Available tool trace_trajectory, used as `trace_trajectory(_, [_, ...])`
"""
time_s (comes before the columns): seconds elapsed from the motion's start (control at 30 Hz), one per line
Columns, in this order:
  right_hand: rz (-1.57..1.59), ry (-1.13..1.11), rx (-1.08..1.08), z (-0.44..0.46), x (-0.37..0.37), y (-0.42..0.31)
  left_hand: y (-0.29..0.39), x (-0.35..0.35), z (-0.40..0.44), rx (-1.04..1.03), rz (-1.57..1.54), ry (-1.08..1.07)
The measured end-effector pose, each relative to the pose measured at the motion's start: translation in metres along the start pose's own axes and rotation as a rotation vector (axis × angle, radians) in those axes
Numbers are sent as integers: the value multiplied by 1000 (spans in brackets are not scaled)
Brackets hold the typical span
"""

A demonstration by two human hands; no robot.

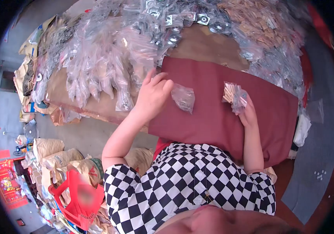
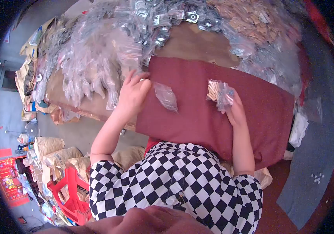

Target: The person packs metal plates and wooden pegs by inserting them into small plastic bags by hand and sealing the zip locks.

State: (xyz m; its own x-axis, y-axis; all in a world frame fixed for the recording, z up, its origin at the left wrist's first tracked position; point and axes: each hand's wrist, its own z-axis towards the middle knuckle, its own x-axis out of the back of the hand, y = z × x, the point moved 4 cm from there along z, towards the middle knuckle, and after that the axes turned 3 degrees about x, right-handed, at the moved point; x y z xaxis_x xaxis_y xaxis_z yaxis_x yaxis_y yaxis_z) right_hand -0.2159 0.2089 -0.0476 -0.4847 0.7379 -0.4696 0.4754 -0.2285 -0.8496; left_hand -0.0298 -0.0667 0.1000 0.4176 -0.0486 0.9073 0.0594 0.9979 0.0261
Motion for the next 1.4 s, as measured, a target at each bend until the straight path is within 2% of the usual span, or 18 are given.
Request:
trace_trajectory(0.1, [43, -19, 13, 1, 0, 0, -6, -5, 1, 103, -169, -21])
trace_trajectory(0.17, [161, 28, 1, 0, -2, -1, -19, -16, -3, 451, -655, -269])
trace_trajectory(0.4, [135, 202, -65, 3, -40, -32, -12, 6, -4, 176, -804, -211])
trace_trajectory(0.47, [-179, -190, 84, 10, -65, -56, 0, 19, 0, 110, -813, -189])
trace_trajectory(0.57, [-309, -308, 53, 9, -128, -85, 14, 22, 4, 42, -826, -206])
trace_trajectory(0.63, [-323, -376, 299, 15, -164, -85, 19, 20, 6, 73, -843, -178])
trace_trajectory(0.7, [-369, -441, 271, 23, -184, -89, 19, 17, 4, 112, -850, -153])
trace_trajectory(0.8, [-955, -676, 401, 28, -205, -86, 11, 5, -5, 161, -899, -80])
trace_trajectory(0.83, [-959, -681, 400, 27, -210, -88, 10, -1, -8, 160, -925, -93])
trace_trajectory(0.9, [-1493, -849, 605, 15, -226, -91, 13, -6, -10, 159, -961, -99])
trace_trajectory(0.97, [-1581, -856, 678, 5, -237, -93, 22, -9, -8, 123, -906, -207])
trace_trajectory(1.03, [-2016, -905, 687, 2, -244, -85, 25, -14, -8, 108, -881, -208])
trace_trajectory(1.07, [-2014, -950, 725, 2, -246, -86, 26, -14, -8, 120, -919, -181])
trace_trajectory(1.13, [-1528, -905, 954, 6, -240, -99, 23, -13, -10, 136, -954, -148])
trace_trajectory(1.17, [-1281, -884, 877, 15, -235, -100, 18, -11, -12, 173, -981, -73])
trace_trajectory(1.23, [-906, -660, 229, 19, -226, -103, 11, -7, -15, 207, -992, -22])
trace_trajectory(1.3, [-826, -634, 253, 29, -213, -86, 12, -8, -16, 204, -981, 1])
trace_trajectory(1.4, [-1171, -735, 737, 21, -219, -77, 19, -8, -11, 152, -955, -22])
